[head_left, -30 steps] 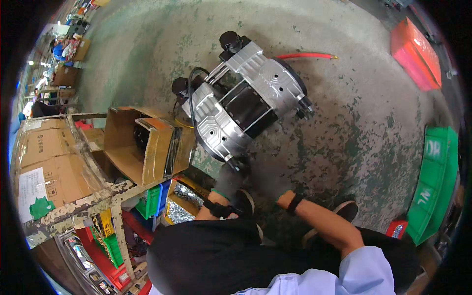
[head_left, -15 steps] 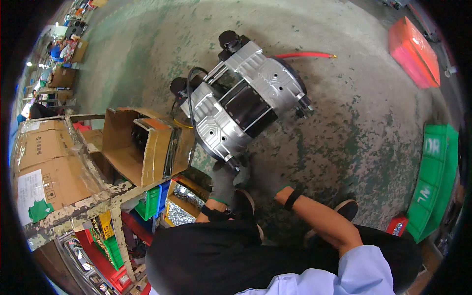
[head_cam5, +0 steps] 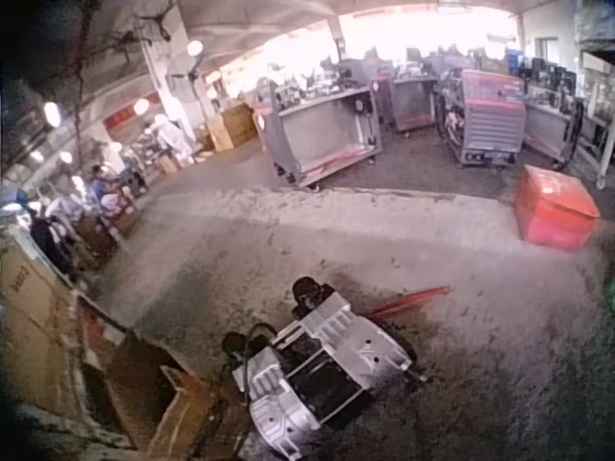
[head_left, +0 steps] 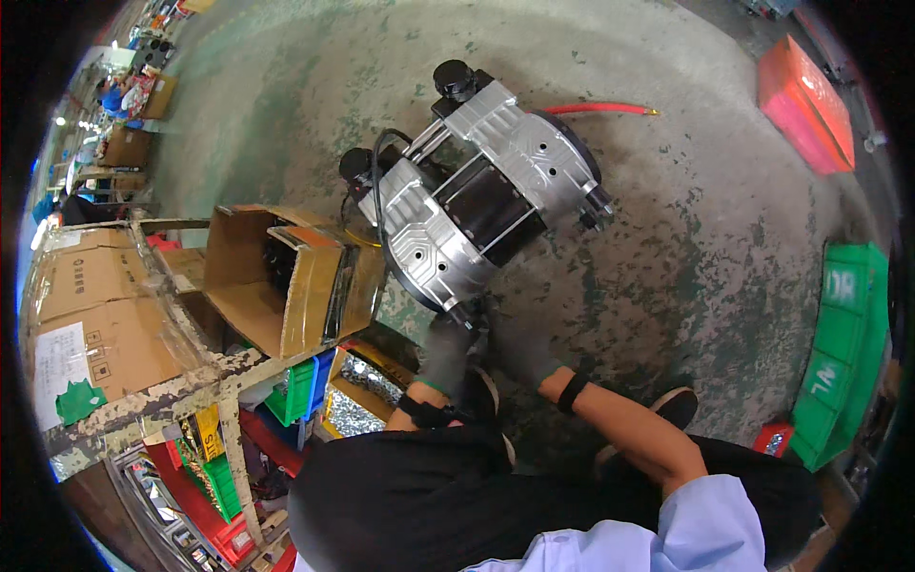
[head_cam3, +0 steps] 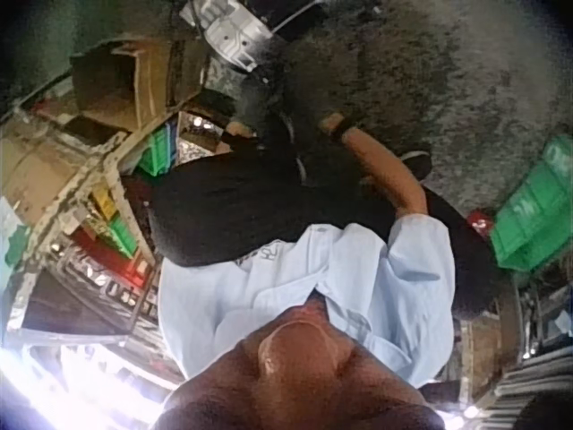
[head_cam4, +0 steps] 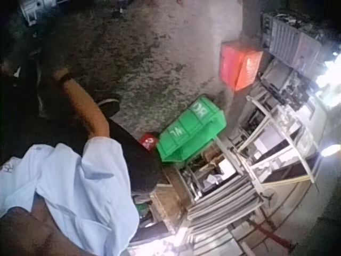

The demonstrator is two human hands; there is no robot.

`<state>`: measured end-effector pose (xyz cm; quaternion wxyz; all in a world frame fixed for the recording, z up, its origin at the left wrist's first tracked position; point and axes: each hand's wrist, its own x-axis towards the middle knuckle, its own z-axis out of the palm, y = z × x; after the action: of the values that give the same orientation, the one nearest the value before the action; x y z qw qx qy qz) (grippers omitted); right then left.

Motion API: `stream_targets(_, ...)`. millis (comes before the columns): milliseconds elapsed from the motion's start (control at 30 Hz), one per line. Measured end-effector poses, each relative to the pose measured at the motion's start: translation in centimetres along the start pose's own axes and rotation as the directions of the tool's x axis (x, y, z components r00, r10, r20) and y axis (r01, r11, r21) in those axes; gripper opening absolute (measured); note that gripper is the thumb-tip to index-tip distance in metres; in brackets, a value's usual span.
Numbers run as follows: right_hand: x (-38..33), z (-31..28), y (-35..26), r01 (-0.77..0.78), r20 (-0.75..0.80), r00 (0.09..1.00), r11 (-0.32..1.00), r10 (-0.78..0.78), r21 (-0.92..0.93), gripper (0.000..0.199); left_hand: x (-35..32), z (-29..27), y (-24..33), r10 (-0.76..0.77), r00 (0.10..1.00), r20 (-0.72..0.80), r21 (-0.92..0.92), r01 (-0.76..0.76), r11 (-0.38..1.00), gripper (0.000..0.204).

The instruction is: Assembling and inspecting a dual-cylinder compressor unit on a warehouse floor.

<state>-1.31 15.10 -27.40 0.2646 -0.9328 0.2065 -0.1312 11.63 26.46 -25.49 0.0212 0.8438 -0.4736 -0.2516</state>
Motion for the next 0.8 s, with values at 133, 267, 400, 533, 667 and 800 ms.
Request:
stream_targets(133, -0.7, 0.7, 0.9, -0.094, 0.226, 0.972, 0.988, 0.065, 0.119, 0.062, 0.6, -0.1, 0.9, -0.147, 0.980, 0.131, -0.250, 0.176, 0.952, 0.033)
stream_targets(267, -0.9, 1.2, 0.8, -0.082, 0.117, 0.990, 0.997, 0.083, -0.013, 0.053, 0.9, 0.9, 1.8, -0.240, 0.969, 0.056, -0.441, 0.240, 0.865, 0.031)
stream_targets(400, 0.8, -1.4, -1.3, -0.196, 0.315, 0.933, 0.980, 0.175, 0.037, 0.042, -0.3, 2.2, -0.8, -0.238, 0.971, 0.029, -0.772, 0.173, 0.612, 0.030)
stream_targets(533, -0.4, -0.6, -0.5, -0.218, 0.342, 0.921, 0.975, 0.189, 0.047, 0.033, 0.6, 1.8, 1.3, -0.003, 0.995, -0.098, -0.308, -0.027, 0.951, 0.031)
stream_targets(667, -1.3, -0.2, -0.6, -0.184, 0.425, 0.895, 0.980, 0.136, 0.075, 0.036, 0.2, -0.6, 2.1, -0.160, 0.981, -0.108, -0.550, 0.075, 0.832, 0.029)
stream_targets(800, -0.3, -0.7, -0.9, -0.159, 0.473, 0.876, 0.983, 0.096, 0.094, 0.041, 0.3, 0.6, 1.0, -0.056, 0.987, -0.149, -0.268, 0.014, 0.963, 0.027)
